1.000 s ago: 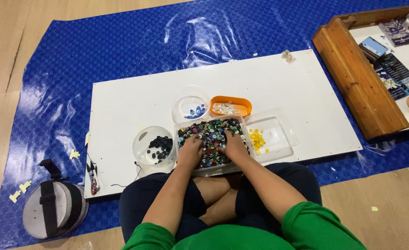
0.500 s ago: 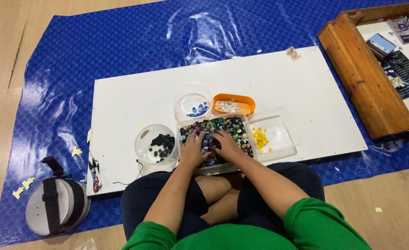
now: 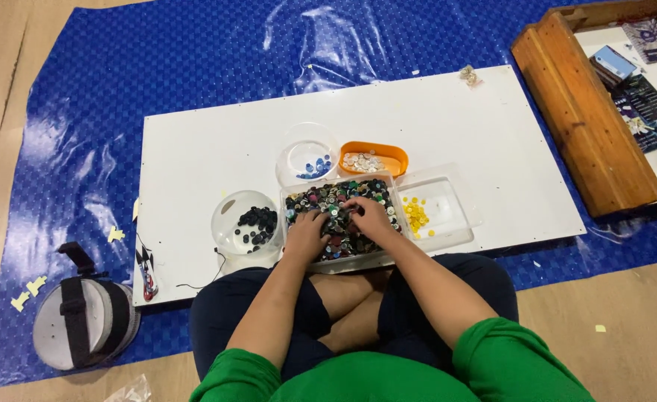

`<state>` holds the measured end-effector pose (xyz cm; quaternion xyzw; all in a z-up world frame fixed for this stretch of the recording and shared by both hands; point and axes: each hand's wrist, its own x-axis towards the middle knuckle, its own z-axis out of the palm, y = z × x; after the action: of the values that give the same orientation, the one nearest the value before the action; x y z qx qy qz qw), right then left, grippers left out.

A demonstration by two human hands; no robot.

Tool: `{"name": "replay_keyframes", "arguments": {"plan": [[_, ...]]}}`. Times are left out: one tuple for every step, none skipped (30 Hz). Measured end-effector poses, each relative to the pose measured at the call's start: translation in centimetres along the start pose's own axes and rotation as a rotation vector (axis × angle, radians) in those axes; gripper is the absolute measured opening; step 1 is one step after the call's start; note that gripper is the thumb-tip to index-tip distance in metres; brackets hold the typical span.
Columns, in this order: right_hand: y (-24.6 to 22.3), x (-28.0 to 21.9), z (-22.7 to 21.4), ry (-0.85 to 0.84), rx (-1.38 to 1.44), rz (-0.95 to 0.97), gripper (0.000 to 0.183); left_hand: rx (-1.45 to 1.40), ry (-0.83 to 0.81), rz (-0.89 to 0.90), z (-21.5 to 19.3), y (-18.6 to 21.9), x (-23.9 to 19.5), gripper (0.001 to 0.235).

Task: The person sits cross-legged on the floor and sorts a large pile of mixed buttons from a central container into separate bowls based on color. They pick up buttons by hand and place them into white or orange bowls containing black, blue, white, and yellow buttons.

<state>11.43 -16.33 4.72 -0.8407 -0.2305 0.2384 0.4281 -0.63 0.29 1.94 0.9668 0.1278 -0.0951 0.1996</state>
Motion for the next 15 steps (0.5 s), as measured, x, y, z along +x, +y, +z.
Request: {"name": "replay_keyframes", "arguments": {"plan": [[0.5, 0.4, -0.2, 0.0, 0.0, -0.001, 0.025, 0.0, 0.001, 0.0, 0.5, -0.3, 0.3, 0.052], [0.9, 0.8, -0.3, 0.021, 0.013, -0.001, 0.023, 0.0, 0.01, 0.001, 1.1, -0.6, 0.6, 0.048], [1.4, 1.1, -0.4, 0.041, 0.027, -0.002, 0.022, 0.001, 0.019, 0.002, 1.6, -1.0, 0.9, 0.043], [2.1, 1.3, -0.3, 0.041, 0.028, -0.002, 0.022, 0.002, 0.019, 0.001, 2.2, -1.4, 1.1, 0.043], [2.8, 1.6, -0.1, 0.053, 0.043, 0.002, 0.022, -0.022, 0.041, 0.004, 2.7, -1.7, 1.3, 0.038], [3.4, 1.9, 0.1, 0.065, 0.057, 0.007, 0.022, -0.046, 0.062, 0.007, 3.2, -2.1, 1.6, 0.034], [2.9, 1.5, -0.2, 0.064, 0.058, 0.008, 0.022, -0.046, 0.061, 0.007, 3.4, -2.3, 1.7, 0.034], [2.4, 1.1, -0.4, 0.063, 0.049, 0.013, 0.022, -0.088, 0.091, -0.009, 3.7, -2.5, 1.9, 0.029], [1.9, 0.7, -0.6, 0.062, 0.042, 0.02, 0.022, -0.131, 0.12, -0.025, 3.9, -2.8, 2.0, 0.024], [2.4, 1.2, -0.4, 0.062, 0.042, 0.022, 0.022, -0.131, 0.118, -0.025, 3.4, -2.6, 1.7, 0.024], [3.0, 1.7, -0.2, 0.036, -0.014, 0.016, 0.021, -0.151, 0.157, -0.01, 2.9, -2.5, 1.5, 0.024], [3.5, 2.2, 0.0, 0.011, -0.07, 0.01, 0.021, -0.17, 0.197, 0.005, 2.4, -2.4, 1.2, 0.024], [2.8, 1.5, 0.1, 0.009, -0.07, 0.008, 0.021, -0.17, 0.198, 0.003, 2.5, -2.5, 1.1, 0.024], [2.1, 0.8, 0.1, 0.014, -0.167, -0.095, 0.021, -0.147, 0.226, 0.006, 2.5, -2.6, 1.1, 0.024], [1.4, 0.1, 0.1, 0.021, -0.265, -0.2, 0.021, -0.124, 0.254, 0.01, 2.6, -2.7, 1.2, 0.024]]}}
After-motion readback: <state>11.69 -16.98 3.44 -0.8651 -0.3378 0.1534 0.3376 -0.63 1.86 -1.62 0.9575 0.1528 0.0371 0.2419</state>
